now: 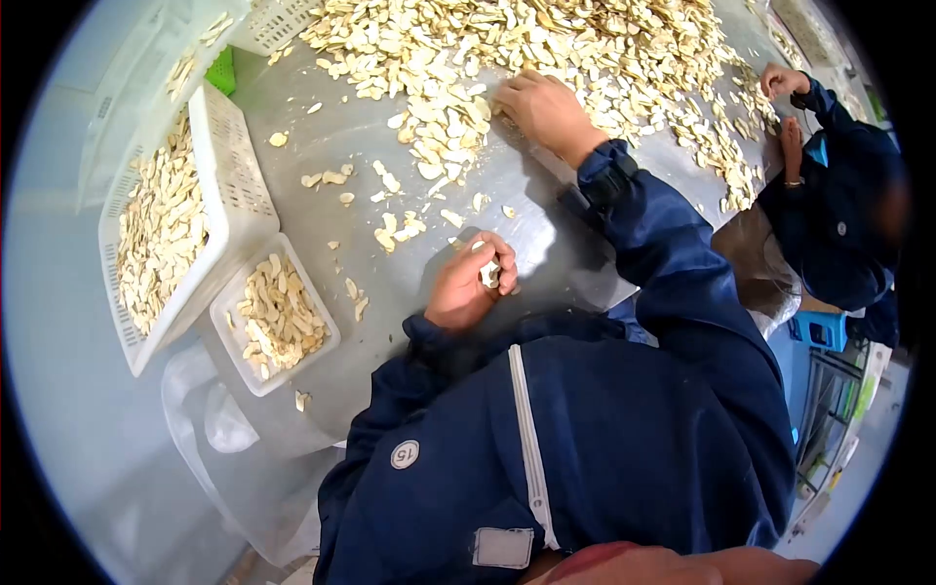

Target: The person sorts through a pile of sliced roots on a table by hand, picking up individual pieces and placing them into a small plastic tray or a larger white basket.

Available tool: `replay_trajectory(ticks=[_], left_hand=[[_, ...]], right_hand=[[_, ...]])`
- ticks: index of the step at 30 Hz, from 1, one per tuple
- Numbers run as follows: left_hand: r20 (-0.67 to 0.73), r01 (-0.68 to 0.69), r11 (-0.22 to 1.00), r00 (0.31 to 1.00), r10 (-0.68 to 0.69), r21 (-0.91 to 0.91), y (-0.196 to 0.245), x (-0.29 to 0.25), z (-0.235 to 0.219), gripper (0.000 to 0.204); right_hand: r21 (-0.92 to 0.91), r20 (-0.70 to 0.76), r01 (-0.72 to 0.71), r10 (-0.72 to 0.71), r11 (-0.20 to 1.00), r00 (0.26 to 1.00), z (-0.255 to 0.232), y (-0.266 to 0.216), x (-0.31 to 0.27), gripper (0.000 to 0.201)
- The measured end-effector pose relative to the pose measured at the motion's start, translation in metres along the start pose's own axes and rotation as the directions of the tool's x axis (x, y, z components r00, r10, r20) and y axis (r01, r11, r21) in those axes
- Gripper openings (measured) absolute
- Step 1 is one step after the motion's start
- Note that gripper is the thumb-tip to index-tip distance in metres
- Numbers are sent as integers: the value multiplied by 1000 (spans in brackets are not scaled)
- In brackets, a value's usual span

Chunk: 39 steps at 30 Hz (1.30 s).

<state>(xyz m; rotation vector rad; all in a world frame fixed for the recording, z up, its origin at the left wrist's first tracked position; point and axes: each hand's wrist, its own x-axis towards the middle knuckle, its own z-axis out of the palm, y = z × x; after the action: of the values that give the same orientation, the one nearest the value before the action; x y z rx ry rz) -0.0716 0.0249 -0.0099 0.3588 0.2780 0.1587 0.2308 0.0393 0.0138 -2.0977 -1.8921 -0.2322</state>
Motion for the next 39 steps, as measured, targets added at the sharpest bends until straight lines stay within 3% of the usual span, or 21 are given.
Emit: replay_trajectory(ticks=[4,6,10,11,14,17,20,23,26,27,28,30,33,36,37,39], left_hand=[[-26,7,1000,1000,-8,-25,0,-1,2,16],[-56,10,1000,998,-11,-14,1,0,7,16],[-29,25,1000,999,-25,-3,0,1,6,16],[-26,24,1000,999,-24,-2,0,1,6,17],[-24,17,1000,1000,-17,5,0,1,6,16],[20,0,1000,1000,0,8,-3,2,-5,22],[-31,-11,1000,999,11,12,-2,3,-2,38],[-103,-13,999,995,10,-31,3,3,22,56],[-95,-7,999,995,3,-44,3,3,15,60],[-83,-5,999,997,2,-37,1,4,7,60],[-47,1,999,999,-3,-42,-1,5,-1,56],[23,10,999,1000,-9,-53,-3,5,-13,50],[-11,14,996,1000,-15,-84,-1,3,-4,38],[11,28,997,1000,-27,-67,1,2,-2,32],[9,27,997,1000,-26,-74,1,1,-1,31],[11,37,996,999,-36,-82,1,2,1,30]], right_hand=[[80,164,-82,68,993,984,-43,-24,-39,22],[201,238,-277,228,939,944,-61,-33,-64,24],[530,344,-561,444,636,828,-63,-29,-100,30],[662,355,-546,426,514,832,-61,-26,-105,39],[751,422,-562,403,347,812,-66,-30,-109,44],[801,444,-544,362,250,820,-60,-32,-110,48],[739,466,-547,288,393,836,-76,-41,-101,49],[793,554,-520,-19,319,832,-88,-60,-89,40],[491,454,-370,130,788,881,-80,-60,-53,37],[364,370,-348,208,864,905,-68,-55,-40,35],[362,218,-240,169,900,961,-50,-47,-29,34],[309,-94,-26,58,951,994,-15,-33,-13,33],[97,-84,-44,53,994,995,5,-33,-2,29],[110,31,-117,115,987,993,-6,-29,-13,29],[139,-28,-124,129,983,991,-8,-28,-21,28],[215,106,-275,258,937,960,-21,-27,-36,29]])
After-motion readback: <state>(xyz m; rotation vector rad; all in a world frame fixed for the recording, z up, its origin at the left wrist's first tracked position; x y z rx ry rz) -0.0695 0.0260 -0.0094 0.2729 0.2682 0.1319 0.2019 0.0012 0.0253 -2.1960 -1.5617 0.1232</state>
